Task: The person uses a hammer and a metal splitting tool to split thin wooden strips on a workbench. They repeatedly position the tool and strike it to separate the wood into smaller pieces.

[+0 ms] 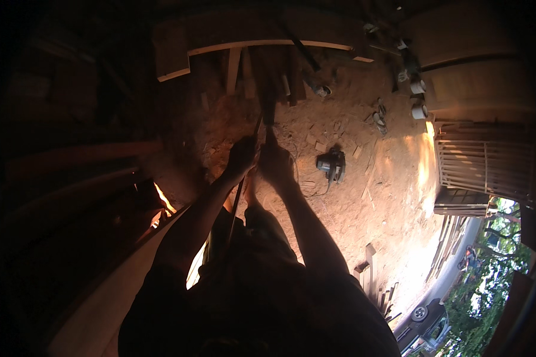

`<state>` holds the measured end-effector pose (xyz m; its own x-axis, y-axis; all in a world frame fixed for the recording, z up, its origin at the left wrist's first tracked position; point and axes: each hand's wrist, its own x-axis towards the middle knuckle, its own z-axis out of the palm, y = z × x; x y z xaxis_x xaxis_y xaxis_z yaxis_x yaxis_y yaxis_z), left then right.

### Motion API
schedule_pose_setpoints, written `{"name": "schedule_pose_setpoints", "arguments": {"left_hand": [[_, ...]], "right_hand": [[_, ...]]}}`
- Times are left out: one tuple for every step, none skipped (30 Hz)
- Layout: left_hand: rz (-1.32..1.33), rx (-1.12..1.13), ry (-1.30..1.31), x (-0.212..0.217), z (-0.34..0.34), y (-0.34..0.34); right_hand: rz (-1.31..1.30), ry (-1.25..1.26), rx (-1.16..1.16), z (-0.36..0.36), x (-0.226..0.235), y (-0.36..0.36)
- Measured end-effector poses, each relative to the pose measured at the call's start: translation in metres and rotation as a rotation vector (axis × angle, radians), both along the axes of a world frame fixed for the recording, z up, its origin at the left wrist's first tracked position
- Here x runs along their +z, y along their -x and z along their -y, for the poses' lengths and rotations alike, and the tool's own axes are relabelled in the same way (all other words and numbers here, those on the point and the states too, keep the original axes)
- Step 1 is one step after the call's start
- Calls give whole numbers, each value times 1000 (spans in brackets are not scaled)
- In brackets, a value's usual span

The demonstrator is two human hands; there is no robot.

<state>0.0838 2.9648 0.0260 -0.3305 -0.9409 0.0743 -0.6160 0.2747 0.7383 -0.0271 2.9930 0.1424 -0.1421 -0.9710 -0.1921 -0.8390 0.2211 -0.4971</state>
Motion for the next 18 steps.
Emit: {"name": "schedule_pose_setpoints", "arguments": {"left_hand": [[11,5,14,4,0,-1],[17,-1,38,9,-3,-2],[63,-13,39,14,-3,-3],[57,-18,-3,19,-3,-3],[87,-31,-72,23,-3,-4],[102,-42,-96,25,-1,-3],[139,-47,-131,26,-1,-4],[154,-55,-125,26,1,-4],[157,-74,-111,25,2,-4],[150,-59,-40,24,2,-3],[137,-48,43,22,1,-3],[193,-59,59,21,-1,-3],[54,-10,13,20,-3,-3],[-20,21,-88,21,-4,-2],[-118,34,-163,22,-6,-2],[-30,56,-34,24,-7,-1],[39,69,131,27,-7,-1],[147,68,257,30,-5,-1]], "right_hand": [[2,-85,-14,-1,0,-1],[6,-17,-10,-4,0,-2],[15,-85,-22,-4,1,-2],[18,35,-13,-2,1,-2],[33,150,4,4,0,0],[28,86,18,9,-1,3],[26,45,10,9,-2,3],[16,45,7,8,-2,3],[-5,85,5,7,0,1],[19,-67,-51,3,1,0],[58,-57,-42,0,2,-1],[80,32,-20,-2,2,-2],[70,-29,-25,-2,3,-3],[57,18,-18,2,2,-1],[43,60,-33,8,1,1],[124,27,-52,12,4,1],[119,-26,-54,10,3,0],[111,-38,-52,7,3,-2]]}}
